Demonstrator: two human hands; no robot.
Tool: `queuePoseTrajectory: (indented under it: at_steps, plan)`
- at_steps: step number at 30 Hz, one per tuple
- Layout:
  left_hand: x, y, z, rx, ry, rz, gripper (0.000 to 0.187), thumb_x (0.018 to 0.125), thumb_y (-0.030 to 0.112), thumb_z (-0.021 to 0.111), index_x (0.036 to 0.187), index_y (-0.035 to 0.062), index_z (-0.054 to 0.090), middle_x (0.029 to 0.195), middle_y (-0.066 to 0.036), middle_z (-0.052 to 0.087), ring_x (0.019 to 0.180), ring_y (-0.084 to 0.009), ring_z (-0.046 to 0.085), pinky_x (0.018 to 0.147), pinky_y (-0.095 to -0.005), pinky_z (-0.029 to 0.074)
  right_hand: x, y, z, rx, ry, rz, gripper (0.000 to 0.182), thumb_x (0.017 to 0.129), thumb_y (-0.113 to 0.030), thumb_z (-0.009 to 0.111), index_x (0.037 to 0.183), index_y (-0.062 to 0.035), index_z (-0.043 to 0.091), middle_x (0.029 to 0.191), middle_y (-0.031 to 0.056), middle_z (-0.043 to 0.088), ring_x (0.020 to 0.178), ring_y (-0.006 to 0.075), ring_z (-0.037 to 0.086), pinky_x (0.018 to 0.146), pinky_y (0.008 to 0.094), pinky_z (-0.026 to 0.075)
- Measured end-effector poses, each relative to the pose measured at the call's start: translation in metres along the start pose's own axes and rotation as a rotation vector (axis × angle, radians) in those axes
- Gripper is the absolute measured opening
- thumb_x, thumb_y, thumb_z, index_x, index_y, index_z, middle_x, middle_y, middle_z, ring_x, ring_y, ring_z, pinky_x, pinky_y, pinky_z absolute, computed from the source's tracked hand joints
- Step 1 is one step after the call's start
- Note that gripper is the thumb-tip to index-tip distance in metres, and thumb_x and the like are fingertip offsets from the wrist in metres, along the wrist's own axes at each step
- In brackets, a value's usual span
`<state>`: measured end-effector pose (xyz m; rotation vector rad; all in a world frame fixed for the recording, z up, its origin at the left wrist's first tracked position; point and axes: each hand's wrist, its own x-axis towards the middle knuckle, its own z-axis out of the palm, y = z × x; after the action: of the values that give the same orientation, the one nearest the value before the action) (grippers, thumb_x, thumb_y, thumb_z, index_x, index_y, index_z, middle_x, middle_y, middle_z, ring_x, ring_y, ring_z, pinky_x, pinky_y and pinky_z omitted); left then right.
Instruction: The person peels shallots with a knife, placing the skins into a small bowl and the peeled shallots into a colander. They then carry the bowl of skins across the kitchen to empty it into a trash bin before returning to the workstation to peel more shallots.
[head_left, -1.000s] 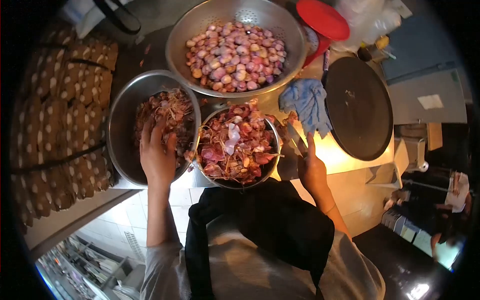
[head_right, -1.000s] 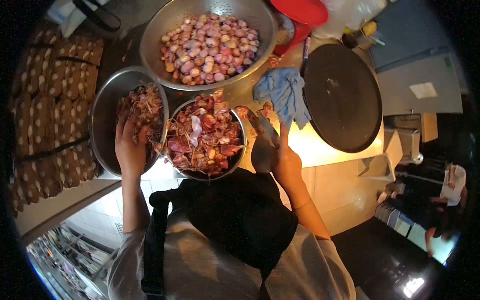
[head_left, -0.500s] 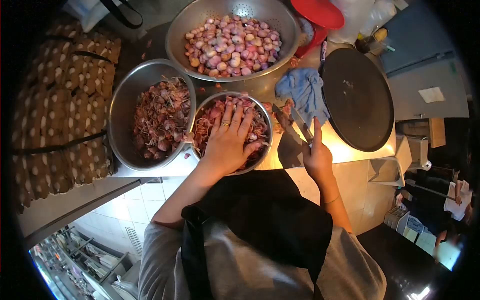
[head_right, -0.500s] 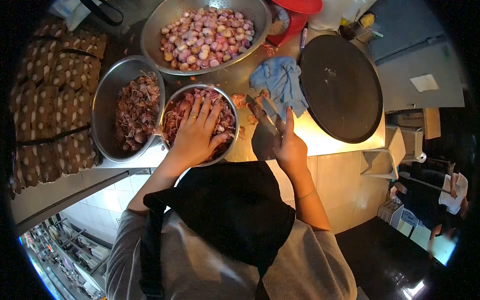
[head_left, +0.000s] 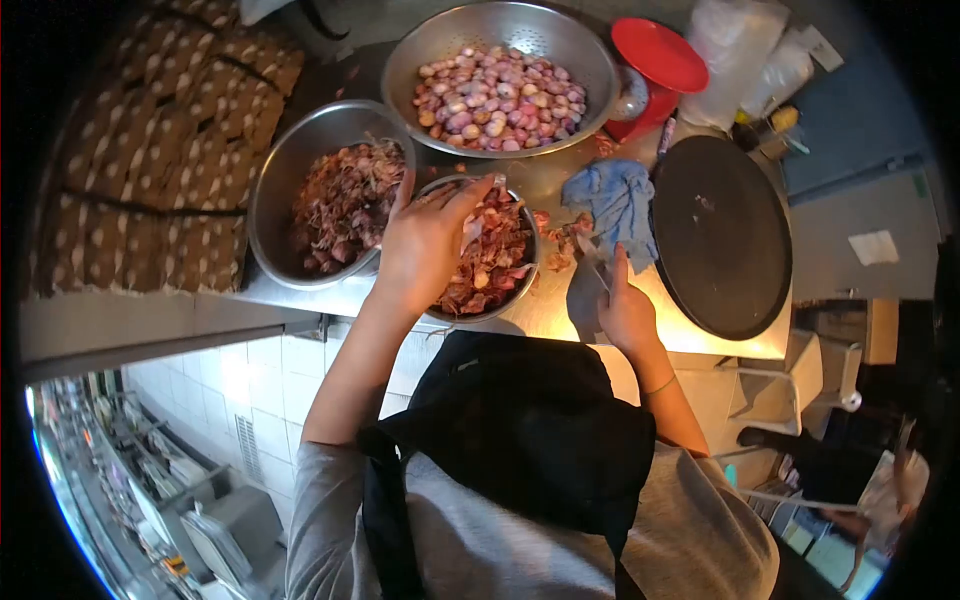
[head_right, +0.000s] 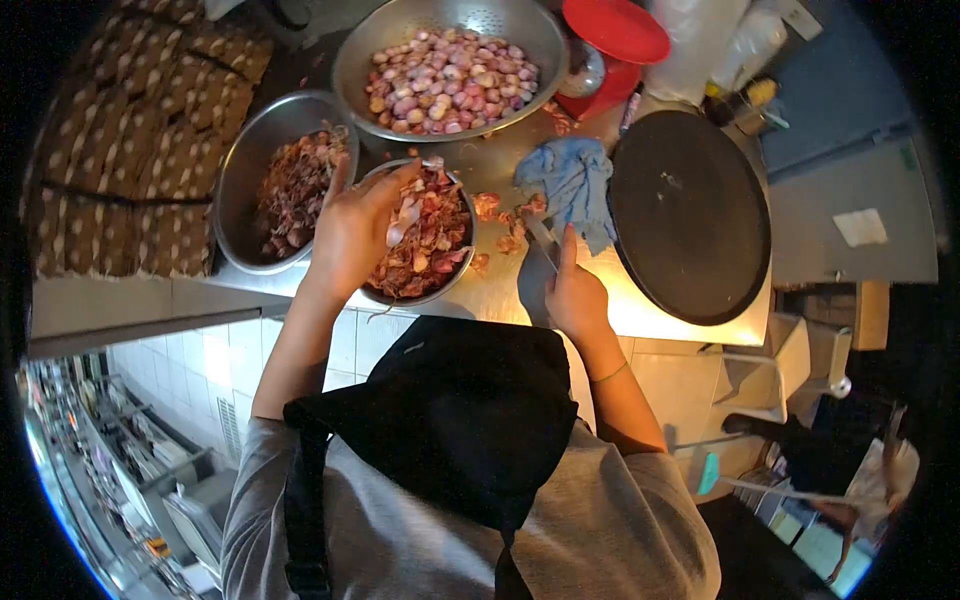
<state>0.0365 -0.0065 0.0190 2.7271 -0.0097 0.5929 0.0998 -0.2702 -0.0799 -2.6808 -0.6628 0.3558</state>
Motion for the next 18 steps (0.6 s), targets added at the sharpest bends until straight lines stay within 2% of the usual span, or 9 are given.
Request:
queuePoseTrajectory:
  at_steps: [4,5,6,8,10,12,14,15,18]
  plan:
    - [-0.023,0.013,-0.02,-0.03,0.303,-0.157,0.022,0.073,0.003,0.061,0.094,0.005,0.06,0.096,-0.013,0.06,0.089,-0.0287,0.058,0.085,-0.0375,0.041,0.014,0.006,0.005,-0.172,0.036,-0.118,0.072,0.072,-0.011,0.05,0.133,0.0016,0.015,0.055,0.0153,0.054,0.047,0.0307,0.053,0.044,0.0397,0.041]
    - [-0.037,0.017,-0.018,-0.031,0.437,-0.263,0.023,0.067,-0.002,0.065,0.089,0.0029,0.061,0.092,-0.012,0.061,0.083,-0.0266,0.058,0.08,-0.0333,0.043,0.017,0.007,0.004,-0.219,0.05,-0.144,0.071,0.072,-0.014,0.051,0.132,0.0023,0.017,0.055,0.0146,0.054,0.046,0.0297,0.053,0.044,0.0389,0.041]
    - [-0.056,0.016,-0.014,0.026,0.466,-0.317,0.021,0.07,-0.002,0.064,0.089,0.0013,0.056,0.085,-0.009,0.059,0.075,-0.021,0.056,0.076,-0.0324,0.043,0.02,0.007,0.002,-0.267,0.064,-0.17,0.07,0.073,-0.016,0.051,0.132,0.003,0.019,0.054,0.014,0.054,0.046,0.0287,0.053,0.043,0.0381,0.041]
    - [-0.104,0.017,0.018,-0.252,0.644,-0.71,0.021,0.076,0.005,0.063,0.092,0.002,0.05,0.084,-0.007,0.055,0.074,-0.0141,0.051,0.071,-0.0293,0.043,0.022,0.008,-0.001,-0.333,0.067,-0.176,0.068,0.074,-0.019,0.053,0.132,0.0008,0.022,0.059,0.0135,0.055,0.049,0.0286,0.054,0.045,0.0382,0.042]
    - [-0.13,0.023,0.039,-0.492,0.613,-1.031,0.024,0.079,0.014,0.061,0.094,0.0018,0.045,0.085,-0.007,0.053,0.077,-0.014,0.05,0.066,-0.0276,0.04,0.027,0.011,-0.006,-0.389,0.056,-0.178,0.068,0.074,-0.019,0.053,0.132,-0.0012,0.022,0.065,0.0147,0.057,0.053,0.0287,0.055,0.048,0.0389,0.043]
    - [-0.134,0.022,0.052,-0.949,0.628,-1.222,0.028,0.08,0.024,0.06,0.092,0.0036,0.046,0.085,-0.007,0.053,0.078,-0.0124,0.05,0.064,-0.0257,0.041,0.031,0.01,-0.014,-0.389,0.075,-0.182,0.067,0.075,-0.021,0.054,0.133,-0.0069,0.023,0.077,0.0167,0.057,0.06,0.0296,0.057,0.053,0.0403,0.044]
    - [-0.127,0.013,0.054,-0.993,0.516,-1.322,0.024,0.078,0.021,0.061,0.09,0.0045,0.049,0.083,-0.005,0.054,0.076,-0.0123,0.051,0.064,-0.0243,0.042,0.035,0.011,-0.017,-0.369,0.158,-0.264,0.066,0.075,-0.022,0.055,0.133,-0.009,0.024,0.08,0.0164,0.057,0.063,0.0303,0.058,0.054,0.0407,0.044]
    - [-0.123,0.009,0.051,-1.035,0.491,-1.306,0.022,0.078,0.019,0.06,0.092,0.0054,0.05,0.085,-0.005,0.054,0.078,-0.0121,0.05,0.065,-0.0249,0.042,0.035,0.004,-0.023,-0.321,0.159,-0.256,0.058,0.078,-0.023,0.054,0.13,-0.0097,0.031,0.079,0.014,0.058,0.062,0.0303,0.057,0.053,0.0392,0.044]
    - [-0.11,0.006,0.04,-1.129,0.424,-1.311,0.02,0.072,0.006,0.055,0.092,0.0083,0.054,0.085,-0.002,0.056,0.079,-0.0121,0.052,0.066,-0.0256,0.043,0.029,-0.04,-0.043,0.133,-0.033,-0.22,0.05,0.081,-0.026,0.052,0.126,-0.0085,0.038,0.082,0.0147,0.057,0.062,0.0302,0.057,0.053,0.0359,0.044]
